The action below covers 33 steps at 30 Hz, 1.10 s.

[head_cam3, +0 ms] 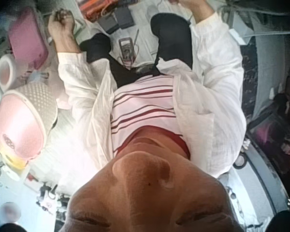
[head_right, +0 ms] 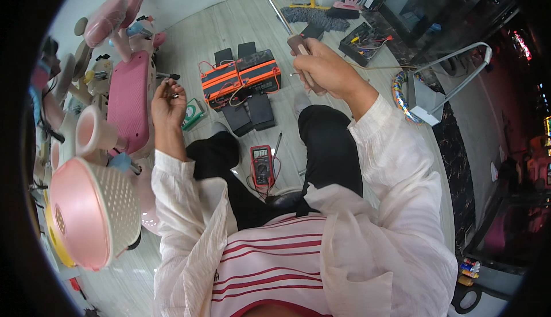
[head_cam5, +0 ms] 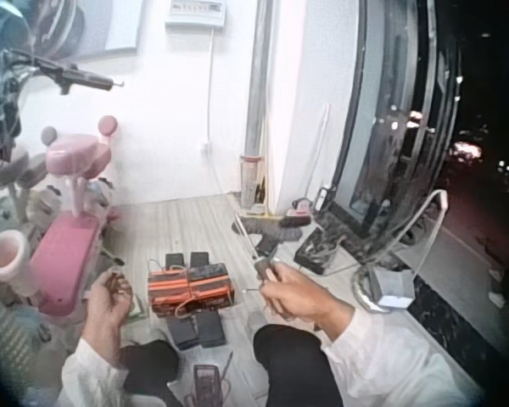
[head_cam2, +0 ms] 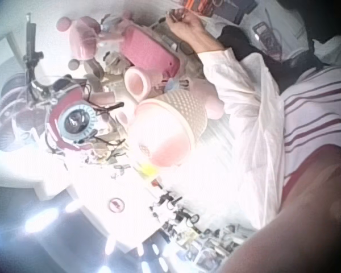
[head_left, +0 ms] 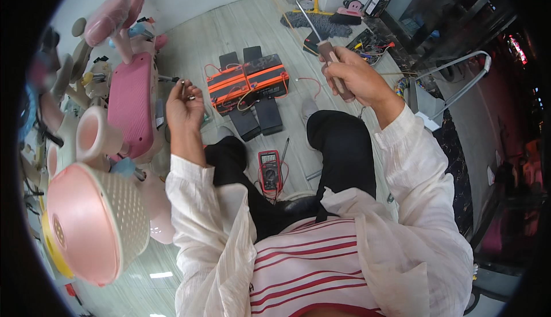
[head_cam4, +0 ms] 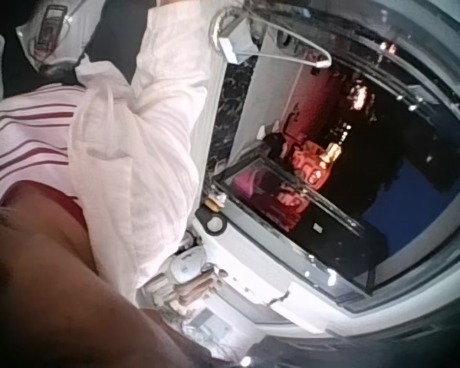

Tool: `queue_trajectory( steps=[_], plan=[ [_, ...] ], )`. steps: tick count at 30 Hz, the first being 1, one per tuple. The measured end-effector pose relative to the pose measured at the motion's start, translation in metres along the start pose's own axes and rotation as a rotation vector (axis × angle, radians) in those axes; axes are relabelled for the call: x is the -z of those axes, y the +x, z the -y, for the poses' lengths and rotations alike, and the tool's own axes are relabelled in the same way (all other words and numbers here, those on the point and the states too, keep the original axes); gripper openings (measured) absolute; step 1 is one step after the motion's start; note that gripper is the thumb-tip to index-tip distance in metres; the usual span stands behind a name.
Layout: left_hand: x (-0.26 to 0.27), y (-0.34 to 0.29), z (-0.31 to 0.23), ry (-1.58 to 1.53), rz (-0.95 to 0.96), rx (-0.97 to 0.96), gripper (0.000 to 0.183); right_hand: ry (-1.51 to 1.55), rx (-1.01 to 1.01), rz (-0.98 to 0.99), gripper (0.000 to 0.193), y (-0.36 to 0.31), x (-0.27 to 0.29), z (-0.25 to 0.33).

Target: The person uses a screwdriver to tighten terminals on several orange batteries arranged on the floor and on a shelf. They walk through a showroom of electric scooters and small vehicles to reach the batteries, then return to the initial location to continue tightening connections.

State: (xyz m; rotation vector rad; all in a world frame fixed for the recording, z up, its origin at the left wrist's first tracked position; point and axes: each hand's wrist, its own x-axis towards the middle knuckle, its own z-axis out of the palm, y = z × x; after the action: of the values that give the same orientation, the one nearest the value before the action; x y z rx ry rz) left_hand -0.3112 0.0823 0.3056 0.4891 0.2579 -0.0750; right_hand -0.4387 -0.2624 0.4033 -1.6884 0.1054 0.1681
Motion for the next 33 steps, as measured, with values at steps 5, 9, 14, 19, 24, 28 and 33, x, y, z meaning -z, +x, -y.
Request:
queue_trajectory(
  steps=[5, 9, 14, 19, 24, 28, 33],
  plan=[
    [0.004, 0.049, -0.009, 0.165, -0.156, 0.008, 0.011, -0.019, 0.057, -0.09, 0.052, 0.089, 0.01, -0.024],
    [0.022, 0.11, -0.003, 0.256, -0.251, 0.009, 0.013, -0.073, 0.015, -0.006, 0.05, 0.162, 0.01, -0.047],
    [0.059, 0.203, 0.046, 0.335, -0.227, 0.111, 0.014, -0.159, 0.053, -0.023, 0.044, 0.236, 0.006, -0.101],
    [0.093, 0.265, 0.106, 0.362, -0.198, 0.236, 0.014, -0.181, -0.119, -0.079, 0.041, 0.26, 0.019, -0.12],
    [0.103, 0.284, 0.143, 0.439, -0.21, 0.398, 0.014, -0.234, -0.116, -0.049, 0.044, 0.274, 0.028, -0.142],
    [0.112, 0.292, 0.151, 0.434, -0.203, 0.462, 0.012, -0.184, -0.144, -0.006, 0.042, 0.287, 0.022, -0.152],
    [0.114, 0.307, 0.145, 0.369, -0.251, 0.411, 0.012, -0.207, -0.137, 0.02, 0.039, 0.306, 0.014, -0.157]
  ],
)
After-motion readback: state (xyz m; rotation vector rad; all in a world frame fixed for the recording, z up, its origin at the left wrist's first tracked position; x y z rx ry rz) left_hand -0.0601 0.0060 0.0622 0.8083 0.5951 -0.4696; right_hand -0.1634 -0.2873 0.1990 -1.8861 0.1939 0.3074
